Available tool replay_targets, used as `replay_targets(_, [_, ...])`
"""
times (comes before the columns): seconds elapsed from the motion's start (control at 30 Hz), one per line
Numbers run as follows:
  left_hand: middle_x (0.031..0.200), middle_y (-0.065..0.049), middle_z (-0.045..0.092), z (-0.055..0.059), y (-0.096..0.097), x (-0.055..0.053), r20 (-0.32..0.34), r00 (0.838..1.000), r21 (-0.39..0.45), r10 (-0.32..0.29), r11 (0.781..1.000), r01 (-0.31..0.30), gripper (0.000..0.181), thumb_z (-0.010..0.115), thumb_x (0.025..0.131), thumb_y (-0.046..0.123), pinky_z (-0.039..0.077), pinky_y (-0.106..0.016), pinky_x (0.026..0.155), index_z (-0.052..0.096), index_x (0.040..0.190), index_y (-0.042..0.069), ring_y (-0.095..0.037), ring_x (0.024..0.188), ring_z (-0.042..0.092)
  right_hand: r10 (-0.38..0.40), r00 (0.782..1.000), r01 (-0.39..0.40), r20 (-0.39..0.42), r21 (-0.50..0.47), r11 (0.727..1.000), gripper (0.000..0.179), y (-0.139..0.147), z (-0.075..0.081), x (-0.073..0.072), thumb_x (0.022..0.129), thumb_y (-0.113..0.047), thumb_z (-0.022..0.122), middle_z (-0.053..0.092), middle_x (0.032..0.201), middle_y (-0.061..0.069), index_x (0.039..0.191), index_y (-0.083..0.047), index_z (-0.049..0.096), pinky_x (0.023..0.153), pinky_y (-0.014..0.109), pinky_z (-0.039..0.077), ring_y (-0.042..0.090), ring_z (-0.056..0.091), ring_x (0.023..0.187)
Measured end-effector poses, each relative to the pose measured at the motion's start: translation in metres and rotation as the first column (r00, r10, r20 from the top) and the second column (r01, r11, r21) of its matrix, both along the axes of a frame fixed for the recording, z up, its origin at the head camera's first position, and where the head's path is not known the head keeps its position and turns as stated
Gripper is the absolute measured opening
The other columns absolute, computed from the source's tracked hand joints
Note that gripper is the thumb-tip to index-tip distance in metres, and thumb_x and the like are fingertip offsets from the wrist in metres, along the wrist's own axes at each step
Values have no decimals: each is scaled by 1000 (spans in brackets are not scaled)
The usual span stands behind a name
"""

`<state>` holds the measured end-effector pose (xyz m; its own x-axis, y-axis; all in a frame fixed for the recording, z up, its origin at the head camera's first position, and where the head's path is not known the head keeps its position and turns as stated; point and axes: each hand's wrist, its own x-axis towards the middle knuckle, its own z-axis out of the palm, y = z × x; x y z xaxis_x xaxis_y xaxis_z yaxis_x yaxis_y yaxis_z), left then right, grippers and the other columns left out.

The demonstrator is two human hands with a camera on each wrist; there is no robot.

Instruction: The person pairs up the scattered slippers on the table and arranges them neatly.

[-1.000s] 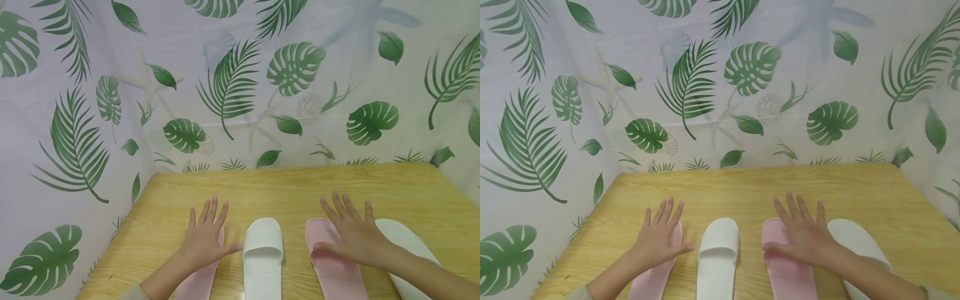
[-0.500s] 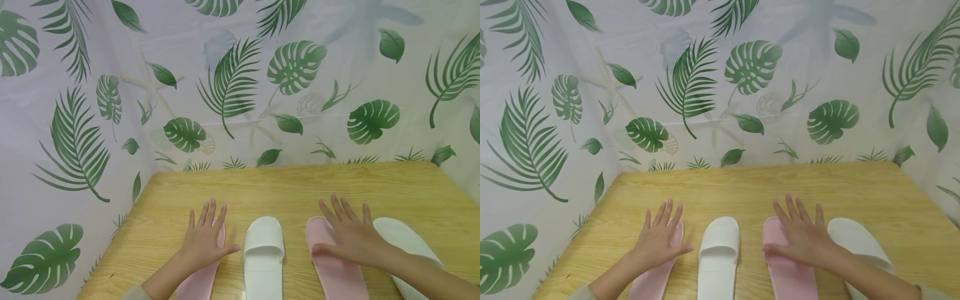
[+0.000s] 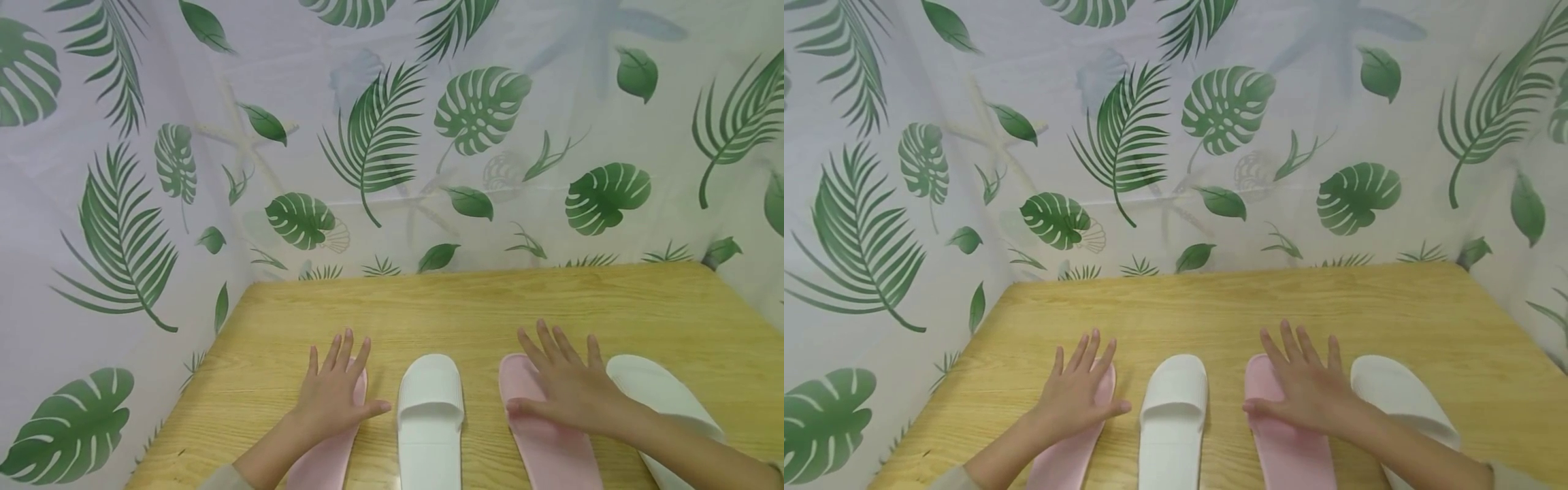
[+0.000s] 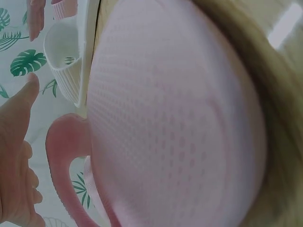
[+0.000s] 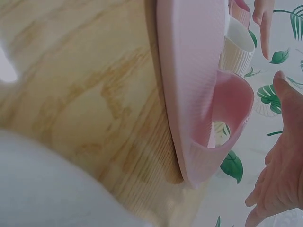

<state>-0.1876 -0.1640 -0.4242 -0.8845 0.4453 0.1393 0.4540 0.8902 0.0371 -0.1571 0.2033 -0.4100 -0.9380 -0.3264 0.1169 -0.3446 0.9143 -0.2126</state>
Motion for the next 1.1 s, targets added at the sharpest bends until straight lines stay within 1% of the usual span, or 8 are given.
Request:
replay_targets(0.2, [155, -21, 15, -4, -1, -1, -1, 999, -24, 39, 999, -39, 99, 43, 78, 78, 13, -68, 106, 23, 151, 13, -38, 142, 16, -2, 999, 3, 34, -29, 1000, 105, -1, -3, 1, 77, -69, 58, 12, 153, 30, 151, -7, 17, 97, 77, -4, 53, 18, 136])
replay_targets(0.43, [155, -20, 13, -6, -5, 1, 56, 996, 12, 68, 998, -69, 97, 45, 80, 75, 8, -67, 107, 22, 151, 14, -37, 144, 12, -10, 999, 12, 51, -41, 999, 104, -1, -6, 2, 77, -69, 58, 13, 153, 30, 151, -7, 19, 94, 80, 3, 53, 19, 136])
replay_targets(0.57, [155, -21, 15, -8, -7, 2, 72, 994, 35, 78, 996, -81, 96, 48, 80, 74, 8, -68, 107, 24, 151, 14, -38, 143, 12, -15, 998, 18, 59, -55, 998, 101, -2, -8, 3, 77, -68, 59, 17, 152, 29, 150, -7, 24, 93, 80, 6, 52, 21, 135])
replay_targets(0.73, [155, -21, 16, -10, -7, 3, 76, 993, 38, 93, 995, -96, 95, 48, 79, 74, 11, -70, 105, 25, 151, 15, -38, 143, 15, -34, 997, 39, 67, -71, 997, 100, -4, -11, 4, 76, -69, 58, 18, 152, 29, 148, -6, 28, 93, 80, 8, 50, 21, 136])
replay_targets(0.83, [155, -22, 16, -13, -7, 4, 77, 993, 50, 93, 994, -97, 95, 50, 79, 73, 11, -72, 103, 25, 151, 15, -39, 143, 16, -48, 998, 51, 48, -80, 995, 100, -5, -14, 6, 76, -69, 59, 19, 151, 29, 147, -6, 29, 93, 80, 10, 50, 23, 135])
replay_targets(0.93, [154, -23, 18, -15, -7, 6, 68, 994, 68, 88, 993, -92, 96, 52, 79, 72, 13, -74, 100, 25, 150, 14, -40, 142, 18, -71, 997, 71, 6, -81, 994, 98, -8, -17, 9, 77, -68, 59, 24, 150, 30, 147, -5, 30, 92, 79, 15, 50, 28, 133])
replay_targets(1.03, [155, -21, 15, -17, -7, 9, 69, 993, 67, 95, 993, -99, 98, 51, 78, 73, 13, -76, 99, 24, 151, 14, -41, 141, 18, -94, 995, 92, -18, -92, 992, 96, -11, -20, 11, 78, -68, 59, 28, 148, 30, 146, -6, 32, 92, 78, 18, 50, 31, 132])
replay_targets(1.1, [155, -21, 14, -18, -7, 11, 69, 992, 71, 101, 992, -106, 99, 51, 78, 74, 14, -76, 98, 24, 151, 14, -41, 141, 19, -109, 994, 106, -19, -103, 989, 97, -13, -21, 13, 77, -70, 58, 29, 147, 30, 146, -7, 33, 93, 78, 18, 50, 31, 132])
